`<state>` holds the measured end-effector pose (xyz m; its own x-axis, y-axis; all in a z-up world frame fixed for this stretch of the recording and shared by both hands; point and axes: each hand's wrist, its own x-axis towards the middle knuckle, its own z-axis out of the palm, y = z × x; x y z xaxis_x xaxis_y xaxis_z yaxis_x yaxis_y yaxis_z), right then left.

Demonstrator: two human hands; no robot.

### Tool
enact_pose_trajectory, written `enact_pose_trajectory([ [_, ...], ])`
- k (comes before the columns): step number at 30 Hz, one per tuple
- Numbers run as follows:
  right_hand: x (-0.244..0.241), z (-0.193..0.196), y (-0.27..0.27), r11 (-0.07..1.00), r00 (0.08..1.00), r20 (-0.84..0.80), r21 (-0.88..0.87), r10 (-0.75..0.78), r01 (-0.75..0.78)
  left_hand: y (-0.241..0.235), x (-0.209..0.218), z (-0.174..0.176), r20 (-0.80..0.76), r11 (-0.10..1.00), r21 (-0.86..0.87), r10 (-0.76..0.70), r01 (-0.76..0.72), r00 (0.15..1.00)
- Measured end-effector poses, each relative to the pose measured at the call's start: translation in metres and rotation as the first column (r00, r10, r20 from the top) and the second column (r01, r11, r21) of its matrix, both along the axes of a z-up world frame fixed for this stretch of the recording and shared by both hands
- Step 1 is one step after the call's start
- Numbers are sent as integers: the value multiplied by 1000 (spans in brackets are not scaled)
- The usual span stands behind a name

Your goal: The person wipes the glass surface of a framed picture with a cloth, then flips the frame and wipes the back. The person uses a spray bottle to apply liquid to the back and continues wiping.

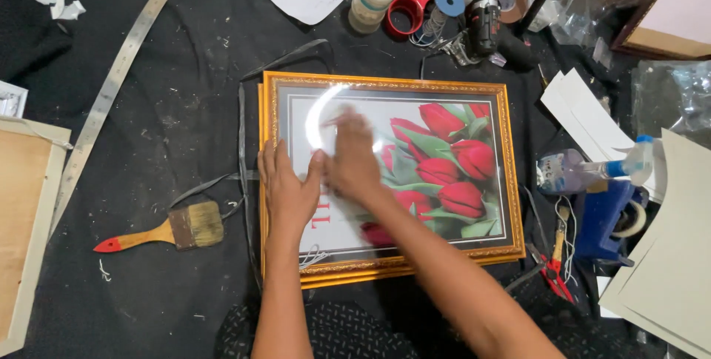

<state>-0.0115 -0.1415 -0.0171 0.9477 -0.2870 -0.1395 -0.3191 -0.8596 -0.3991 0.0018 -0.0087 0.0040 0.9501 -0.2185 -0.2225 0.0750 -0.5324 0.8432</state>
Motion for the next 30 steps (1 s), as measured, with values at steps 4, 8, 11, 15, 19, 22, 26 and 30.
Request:
enact_pose_trajectory([
  [4,17,-84,28,900,899,104,61,425,-432,-3,1,-6,159,1000,16,-5,3,987],
  [8,30,-80,-19,918,913,90,-17,397,-397,0,3,-15,121,999,34,28,-32,992],
  [11,23,-54,-99,965,972,70,-154,226,-214,-4,3,-17,65,997,70,38,-42,997],
  [15,-8,-58,-225,954,994,95,-289,-53,78,-7,1,-13,56,996,76,38,-42,998],
  [19,-63,-30,-251,971,993,-46,-220,-107,94,-7,2,-12,39,996,84,25,-28,999],
  [22,-114,-26,-246,978,981,-180,-205,-77,39,-4,2,-6,28,997,63,41,-42,999],
  [26,-186,-20,-229,983,943,-314,-171,-112,59,0,-3,9,-29,997,45,61,-60,998],
  [30,-246,-3,-198,988,891,-446,-153,-88,21,3,-4,14,-48,997,52,57,-55,997],
])
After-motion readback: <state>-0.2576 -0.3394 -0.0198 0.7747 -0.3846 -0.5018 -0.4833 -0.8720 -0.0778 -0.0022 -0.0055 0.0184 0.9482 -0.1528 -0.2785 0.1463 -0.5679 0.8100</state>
